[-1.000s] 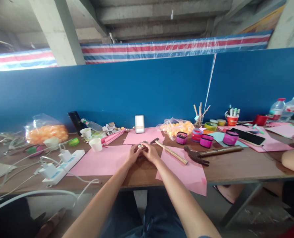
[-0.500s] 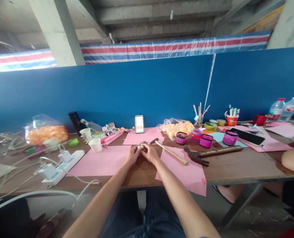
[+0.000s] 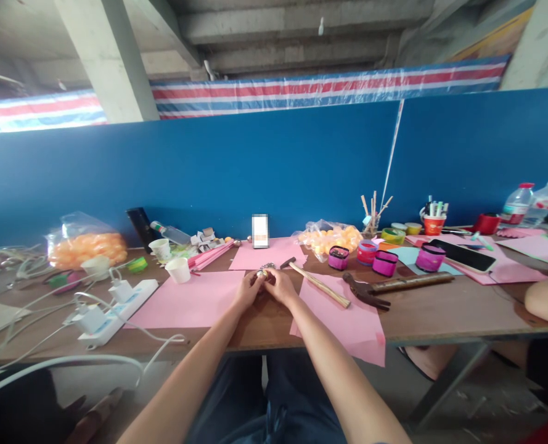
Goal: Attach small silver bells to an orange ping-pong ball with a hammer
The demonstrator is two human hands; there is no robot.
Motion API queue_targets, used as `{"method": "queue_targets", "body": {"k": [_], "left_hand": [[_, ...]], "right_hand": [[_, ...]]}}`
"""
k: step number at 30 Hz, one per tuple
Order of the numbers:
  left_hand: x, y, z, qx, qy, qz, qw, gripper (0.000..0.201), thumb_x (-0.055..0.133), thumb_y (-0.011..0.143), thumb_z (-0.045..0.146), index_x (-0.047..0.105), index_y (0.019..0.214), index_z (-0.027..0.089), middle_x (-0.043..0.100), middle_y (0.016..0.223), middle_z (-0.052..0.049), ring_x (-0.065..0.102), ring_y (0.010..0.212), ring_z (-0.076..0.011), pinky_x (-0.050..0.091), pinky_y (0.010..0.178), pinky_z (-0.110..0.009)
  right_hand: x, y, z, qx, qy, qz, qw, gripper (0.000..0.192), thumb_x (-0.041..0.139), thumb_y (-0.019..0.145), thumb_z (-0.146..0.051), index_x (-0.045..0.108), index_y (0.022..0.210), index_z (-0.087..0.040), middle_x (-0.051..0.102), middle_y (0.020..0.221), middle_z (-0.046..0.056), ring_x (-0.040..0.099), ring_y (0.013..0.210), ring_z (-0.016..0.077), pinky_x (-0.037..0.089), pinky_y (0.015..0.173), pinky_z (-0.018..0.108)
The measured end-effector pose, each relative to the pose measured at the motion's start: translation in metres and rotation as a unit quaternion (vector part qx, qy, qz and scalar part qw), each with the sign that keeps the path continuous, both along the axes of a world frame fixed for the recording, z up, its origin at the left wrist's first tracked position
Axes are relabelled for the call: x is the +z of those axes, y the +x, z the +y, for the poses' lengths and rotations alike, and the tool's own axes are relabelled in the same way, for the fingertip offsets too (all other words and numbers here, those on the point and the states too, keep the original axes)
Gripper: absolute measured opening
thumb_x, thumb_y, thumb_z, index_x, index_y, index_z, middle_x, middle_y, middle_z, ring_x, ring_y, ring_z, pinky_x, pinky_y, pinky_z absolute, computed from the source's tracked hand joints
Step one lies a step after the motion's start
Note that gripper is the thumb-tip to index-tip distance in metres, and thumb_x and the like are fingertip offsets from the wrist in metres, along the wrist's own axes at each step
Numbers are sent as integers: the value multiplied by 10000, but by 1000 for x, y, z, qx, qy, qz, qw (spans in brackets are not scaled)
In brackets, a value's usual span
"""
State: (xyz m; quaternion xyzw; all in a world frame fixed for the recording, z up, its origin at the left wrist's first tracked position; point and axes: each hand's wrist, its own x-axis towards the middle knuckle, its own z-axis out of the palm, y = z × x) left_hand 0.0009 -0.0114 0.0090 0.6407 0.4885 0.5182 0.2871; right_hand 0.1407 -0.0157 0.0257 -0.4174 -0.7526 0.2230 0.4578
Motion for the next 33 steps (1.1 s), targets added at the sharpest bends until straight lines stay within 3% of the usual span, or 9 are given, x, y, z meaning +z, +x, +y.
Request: {"method": "queue_targets", "body": {"k": [14, 26, 33], "left_hand": [[-4, 1, 3, -21, -35, -48, 998, 409, 452, 776, 452, 585, 1019, 151, 659, 837, -70, 607, 681, -162, 487, 529, -240], [1, 1, 0, -24, 11, -35, 999, 338, 468, 788, 361, 579, 1060, 194, 635, 1013, -60, 584, 919, -201, 487, 733, -301], [-1, 2, 1, -7, 16, -33, 999, 331, 540, 749, 341, 590, 1047, 204, 657, 962, -58, 605, 859, -194, 484, 747, -303]], "right_hand": [[-1, -1, -1, 12, -17, 13, 1000, 382, 589, 718, -302, 541, 1082, -196, 637, 1031, 69, 596, 955, 209, 459, 847, 352], [1, 0, -1, -1, -13, 2, 1000, 367, 566, 740, -297, 550, 1093, -199, 633, 1048, 74, 574, 994, 228, 435, 881, 378], [3, -1, -2, 0, -12, 7, 1000, 342, 554, 750, -298, 553, 1078, -199, 635, 1035, 78, 583, 969, 224, 442, 863, 377]]}}
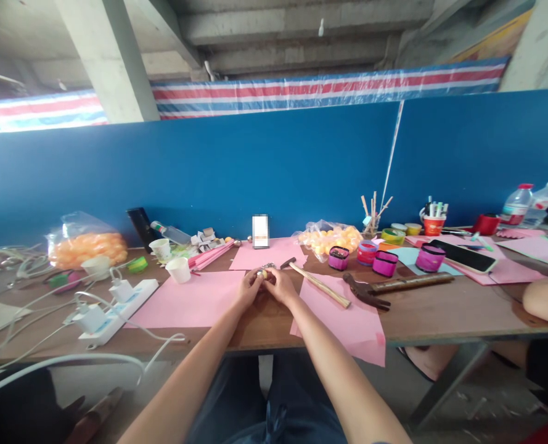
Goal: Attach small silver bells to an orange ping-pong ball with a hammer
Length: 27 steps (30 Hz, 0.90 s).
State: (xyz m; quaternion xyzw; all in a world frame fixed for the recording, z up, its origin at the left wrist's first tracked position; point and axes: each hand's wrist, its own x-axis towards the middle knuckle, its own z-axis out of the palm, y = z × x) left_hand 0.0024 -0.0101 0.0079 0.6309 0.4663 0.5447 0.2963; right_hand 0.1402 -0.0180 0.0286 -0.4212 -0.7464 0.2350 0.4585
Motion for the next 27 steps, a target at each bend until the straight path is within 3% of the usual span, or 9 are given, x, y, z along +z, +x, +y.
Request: {"method": "queue_targets", "body": {"k": [19, 27], "left_hand": [[-4, -1, 2, 15, -14, -8, 1000, 313, 552, 737, 343, 602, 1008, 194, 670, 828, -40, 615, 762, -171, 491, 712, -295], [-5, -4, 4, 8, 8, 22, 1000, 307, 524, 751, 338, 601, 1005, 185, 659, 922, -66, 608, 822, -183, 470, 748, -301]], "right_hand": [[1, -1, -3, 12, -10, 7, 1000, 311, 561, 738, -359, 551, 1003, -196, 635, 1004, 72, 606, 899, 198, 465, 792, 332], [0, -1, -3, 12, -21, 8, 1000, 312, 564, 730, -356, 551, 997, -196, 651, 949, 61, 616, 865, 188, 480, 759, 314]]}}
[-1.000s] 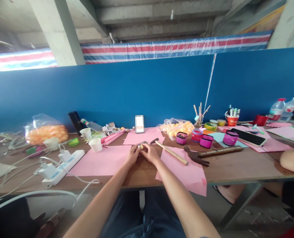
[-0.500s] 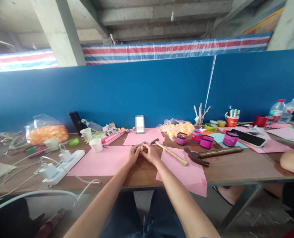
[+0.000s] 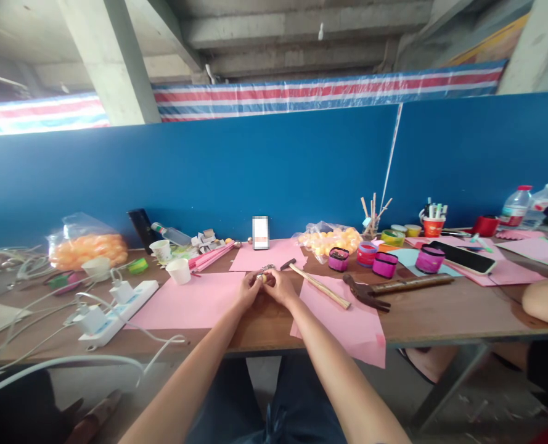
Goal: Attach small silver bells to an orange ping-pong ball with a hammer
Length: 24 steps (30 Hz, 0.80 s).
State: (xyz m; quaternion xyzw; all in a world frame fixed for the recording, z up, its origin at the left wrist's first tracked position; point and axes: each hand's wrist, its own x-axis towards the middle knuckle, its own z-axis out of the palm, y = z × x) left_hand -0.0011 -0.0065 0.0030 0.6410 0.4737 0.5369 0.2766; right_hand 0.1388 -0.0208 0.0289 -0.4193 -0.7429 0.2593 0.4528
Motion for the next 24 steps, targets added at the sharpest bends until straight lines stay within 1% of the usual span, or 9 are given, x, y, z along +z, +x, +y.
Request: {"method": "queue_targets", "body": {"k": [3, 6, 11, 15, 18, 24], "left_hand": [[2, 0, -2, 2, 5, -1, 1000, 278, 530, 744, 309, 613, 979, 187, 661, 910, -61, 605, 827, -180, 462, 764, -301], [4, 1, -4, 1, 1, -8, 1000, 270, 536, 737, 293, 608, 972, 180, 661, 883, -60, 606, 803, -173, 466, 740, -290], [4, 1, -6, 1, -6, -2, 1000, 298, 548, 732, 351, 597, 975, 185, 654, 881, -60, 605, 764, -161, 472, 682, -271], [2, 0, -4, 4, -7, 5, 1000, 339, 573, 711, 384, 594, 979, 178, 657, 860, -63, 604, 745, -158, 472, 671, -273], [2, -1, -3, 10, -12, 19, 1000, 363, 564, 716, 389, 593, 1008, 176, 662, 877, -69, 607, 766, -172, 473, 696, -294], [5, -2, -4, 11, -5, 58, 998, 377, 530, 742, 372, 595, 1062, 184, 649, 1001, -71, 594, 893, -201, 454, 801, -321]], "right_hand": [[-1, 0, 1, 2, -1, -2, 1000, 327, 569, 730, -333, 554, 1027, -198, 647, 977, 62, 611, 888, 187, 473, 786, 315], [-2, 1, 3, -1, -2, -7, 1000, 322, 573, 729, -305, 567, 1033, -200, 641, 999, 65, 610, 888, 189, 472, 792, 319], [-3, 2, 4, 1, 4, -14, 1000, 284, 551, 747, -274, 579, 1020, -201, 649, 974, 61, 615, 853, 184, 477, 766, 311], [-3, 2, 3, 6, 16, -16, 1000, 277, 562, 734, -261, 576, 1003, -196, 650, 958, 58, 611, 857, 187, 471, 766, 308], [-2, 2, 3, 8, 20, -18, 1000, 269, 571, 723, -255, 578, 986, -199, 652, 945, 51, 611, 857, 187, 469, 767, 307], [-2, 1, 3, 6, 18, -20, 1000, 260, 562, 728, -291, 575, 970, -197, 655, 916, 52, 614, 846, 194, 469, 759, 323]]}}
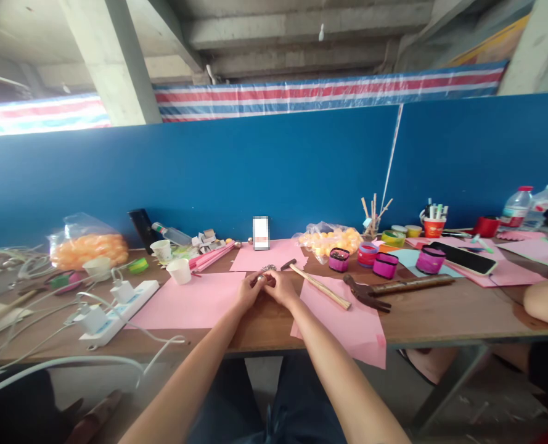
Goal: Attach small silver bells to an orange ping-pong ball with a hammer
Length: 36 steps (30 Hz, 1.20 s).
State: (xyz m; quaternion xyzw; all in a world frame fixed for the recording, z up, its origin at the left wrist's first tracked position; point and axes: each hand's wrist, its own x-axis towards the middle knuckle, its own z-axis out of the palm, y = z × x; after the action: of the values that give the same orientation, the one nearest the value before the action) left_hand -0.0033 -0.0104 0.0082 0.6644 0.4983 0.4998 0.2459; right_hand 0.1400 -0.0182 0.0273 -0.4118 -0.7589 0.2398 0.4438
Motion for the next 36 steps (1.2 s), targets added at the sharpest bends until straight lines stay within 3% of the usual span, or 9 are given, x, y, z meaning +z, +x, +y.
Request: {"method": "queue_targets", "body": {"k": [17, 23, 36], "left_hand": [[0, 0, 0, 5, 4, -6, 1000, 359, 520, 748, 390, 611, 1031, 187, 659, 974, -71, 602, 876, -204, 465, 789, -326], [-3, 1, 3, 10, -5, -50, 999, 334, 470, 788, 354, 596, 1036, 169, 652, 988, -82, 602, 900, -197, 458, 816, -336], [0, 1, 1, 8, 4, -32, 999, 320, 502, 767, 357, 613, 1008, 177, 654, 979, -82, 591, 918, -211, 439, 829, -344]], "right_hand": [[-3, 0, 2, 5, -15, 9, 1000, 275, 553, 749, -343, 570, 984, -201, 648, 917, 53, 613, 830, 181, 475, 742, 312], [-1, -1, 1, 2, -15, 14, 1000, 279, 557, 746, -354, 578, 979, -201, 647, 938, 50, 607, 861, 189, 463, 770, 325], [-5, 0, 5, -3, -6, 28, 1000, 306, 515, 781, -369, 549, 1035, -202, 623, 1035, 65, 586, 949, 195, 434, 852, 341]]}}
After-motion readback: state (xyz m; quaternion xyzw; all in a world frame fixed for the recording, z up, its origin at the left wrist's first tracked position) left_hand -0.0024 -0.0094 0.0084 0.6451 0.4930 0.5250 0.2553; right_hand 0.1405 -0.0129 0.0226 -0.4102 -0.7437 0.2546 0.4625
